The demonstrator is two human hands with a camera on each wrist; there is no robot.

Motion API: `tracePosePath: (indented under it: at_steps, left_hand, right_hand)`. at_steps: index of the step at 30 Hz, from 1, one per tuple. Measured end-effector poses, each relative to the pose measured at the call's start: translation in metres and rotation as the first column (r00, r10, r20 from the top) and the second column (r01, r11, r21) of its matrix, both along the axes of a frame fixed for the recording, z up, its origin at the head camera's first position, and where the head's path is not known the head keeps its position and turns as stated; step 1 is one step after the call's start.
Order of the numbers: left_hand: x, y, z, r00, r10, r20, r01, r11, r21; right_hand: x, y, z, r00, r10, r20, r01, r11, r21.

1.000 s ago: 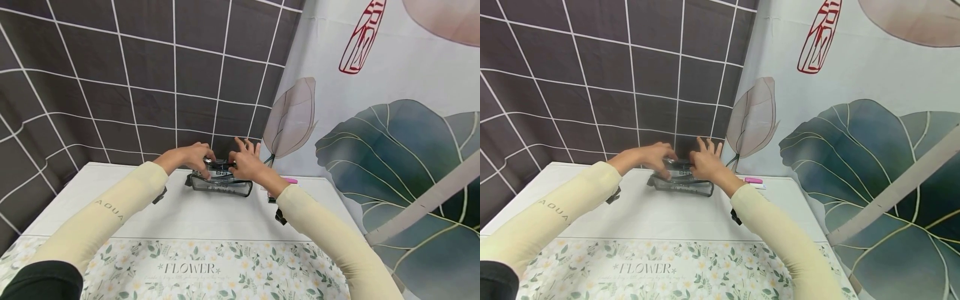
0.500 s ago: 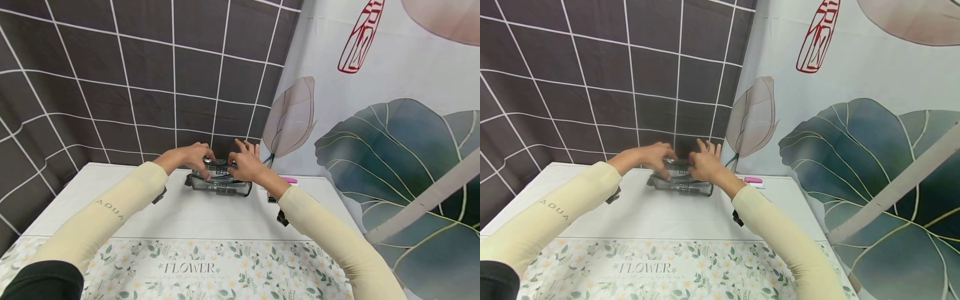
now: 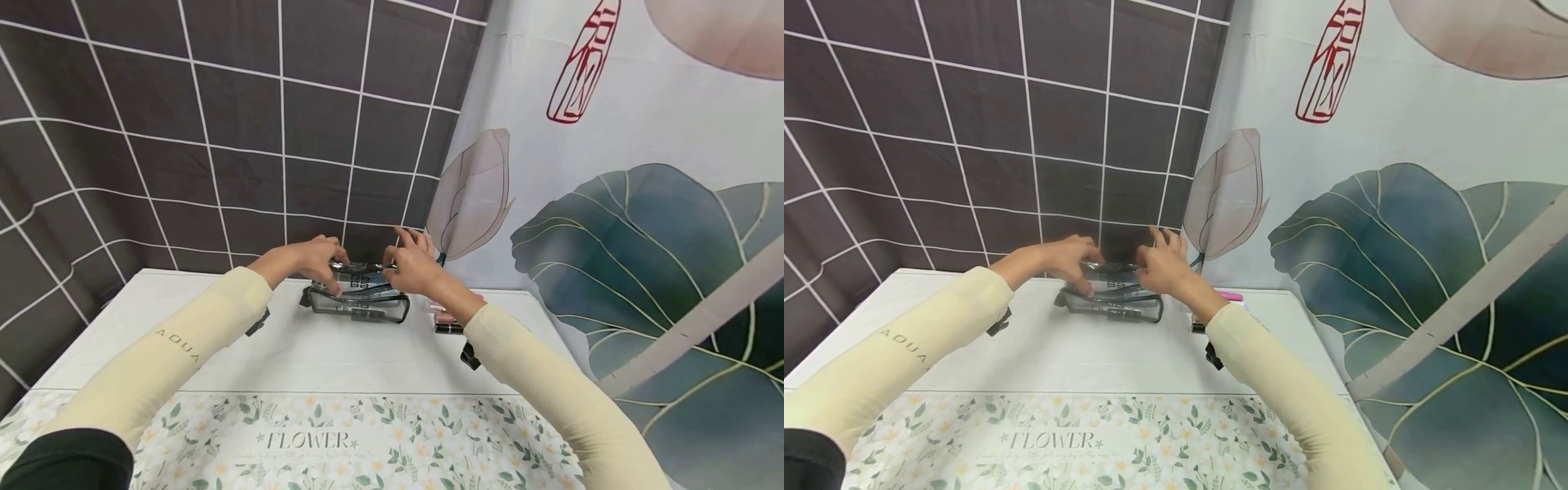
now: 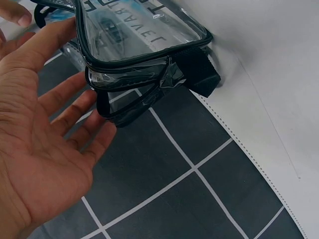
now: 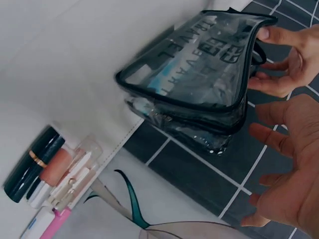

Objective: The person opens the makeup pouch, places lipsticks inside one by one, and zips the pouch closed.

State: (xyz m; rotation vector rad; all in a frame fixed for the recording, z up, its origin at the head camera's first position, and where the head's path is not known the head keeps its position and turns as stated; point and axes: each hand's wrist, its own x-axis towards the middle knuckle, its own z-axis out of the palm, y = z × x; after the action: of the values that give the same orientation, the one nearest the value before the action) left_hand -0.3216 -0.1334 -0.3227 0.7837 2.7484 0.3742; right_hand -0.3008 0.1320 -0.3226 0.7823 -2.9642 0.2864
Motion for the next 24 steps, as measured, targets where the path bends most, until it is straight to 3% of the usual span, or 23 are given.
tracePosePath:
  at_steps: [24]
  left_hand:
    - [0.002,0.002,0.002,1.000,0.017,0.015,-0.017,1.000,-0.015]
  right_hand:
    - [0.001,0.061,-0.002,0.997,-0.076,-0.002,0.076,0.997,-0.028]
